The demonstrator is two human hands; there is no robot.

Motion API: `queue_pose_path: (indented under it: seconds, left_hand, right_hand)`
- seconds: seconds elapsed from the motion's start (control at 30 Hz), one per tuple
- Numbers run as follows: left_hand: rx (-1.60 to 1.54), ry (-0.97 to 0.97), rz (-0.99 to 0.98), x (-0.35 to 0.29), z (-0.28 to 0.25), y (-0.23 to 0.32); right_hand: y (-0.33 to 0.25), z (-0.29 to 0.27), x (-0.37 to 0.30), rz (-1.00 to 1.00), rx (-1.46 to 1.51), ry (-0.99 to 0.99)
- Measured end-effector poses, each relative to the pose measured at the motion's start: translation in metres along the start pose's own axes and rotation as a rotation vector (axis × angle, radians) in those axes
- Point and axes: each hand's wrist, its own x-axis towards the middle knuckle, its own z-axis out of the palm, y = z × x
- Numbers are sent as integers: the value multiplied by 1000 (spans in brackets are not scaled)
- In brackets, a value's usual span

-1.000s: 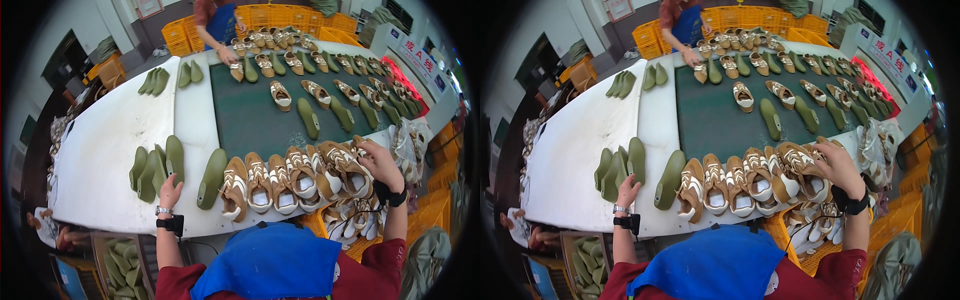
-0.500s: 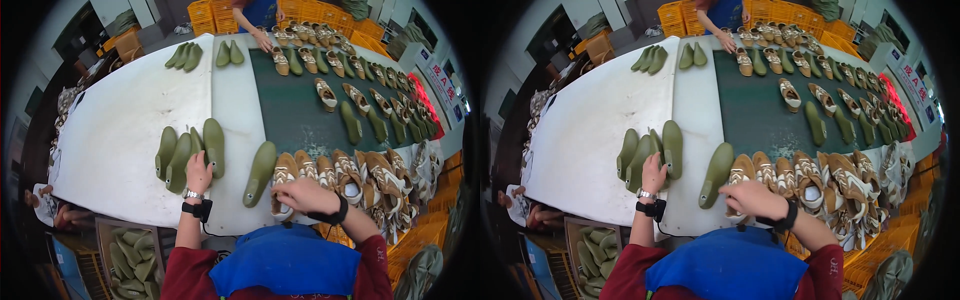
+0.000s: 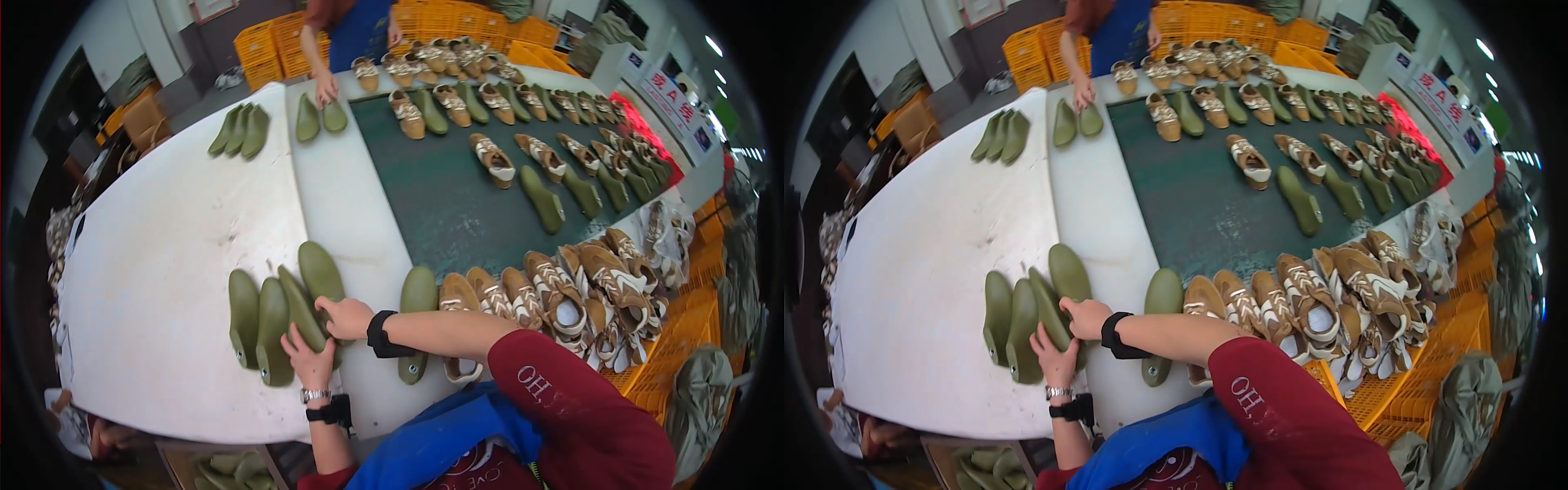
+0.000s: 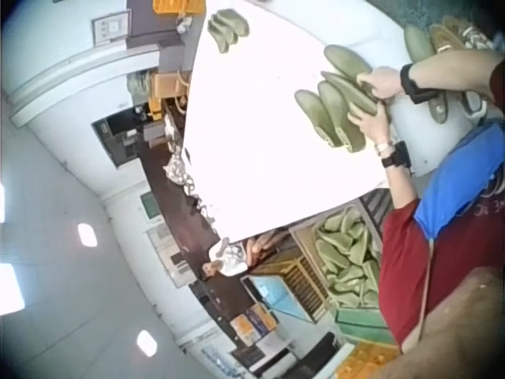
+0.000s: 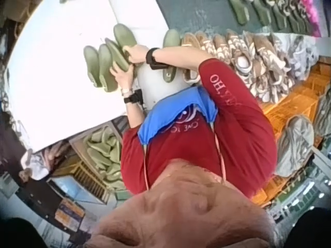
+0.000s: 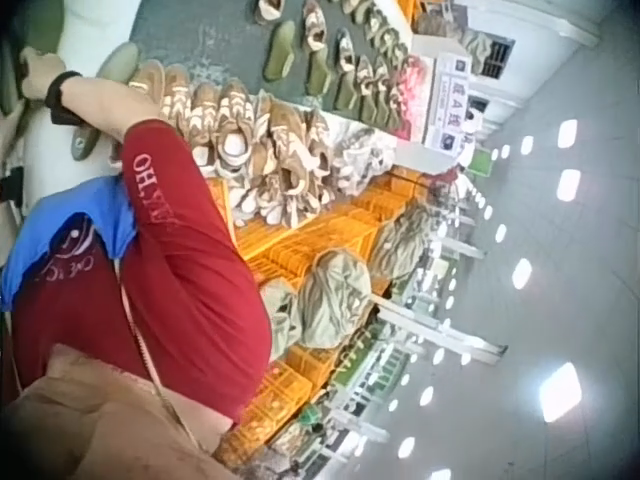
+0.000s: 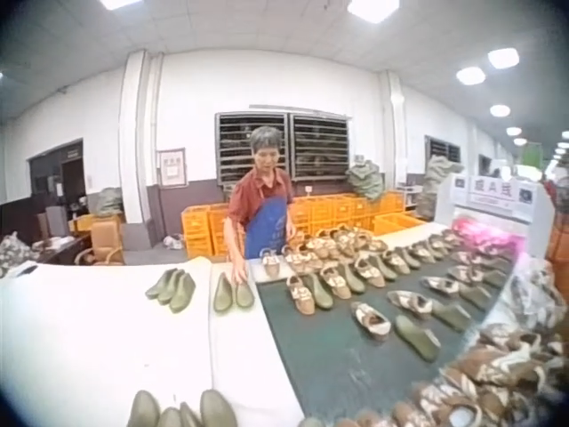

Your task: The worker is assembling shoe uppers onto shoe lasts and organizing the components on a worktable in a factory.

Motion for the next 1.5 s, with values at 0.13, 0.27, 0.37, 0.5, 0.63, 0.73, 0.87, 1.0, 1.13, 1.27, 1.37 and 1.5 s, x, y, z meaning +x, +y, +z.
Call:
queue_pose_path:
  seconds: [0.13, 0.27, 0.37, 0.5, 0.63, 0.73, 0.87, 1.0, 1.13, 1.27, 1.37, 1.5]
  left_hand:
    - [-19, -36, -22, 1, 0, 5]
    - [-23, -40, -21, -3, -7, 5]
    - [-19, -50, -11, -2, -5, 11]
    - [11, -48, -25, -1, -5, 16]
    - [120, -23, -8, -3, -9, 36]
    - [204, -10, 100, -10, -14, 46]
    - [-38, -38, 140, -10, -10, 48]
    - [160, -153, 204, -6, -7, 65]
    - [263, -175, 259, 5, 2, 63]
    - [264, -189, 257, 10, 3, 60]
    - [279, -154, 248, 14, 6, 69]
    - [283, -141, 237, 12, 0, 65]
  right_hand:
    - [38, -64, 9, 88, 514, 38]
    - [88, -164, -4, 277, 1081, 103]
    - [179, -192, -17, 13, 336, 399]
    - [229, -219, -62, 317, -214, 305]
    - [285, -186, -92, 599, -433, 239]
    - [292, -187, -91, 677, -440, 284]
    - [270, -171, -85, 741, -593, 402]
    - [212, -172, -99, 507, -664, 485]
    - [150, -192, -146, 190, -331, 246]
    - [113, -150, -201, 10, -280, -215]
    - [115, -90, -242, -173, -350, -107]
    - [84, -65, -251, -247, -361, 54]
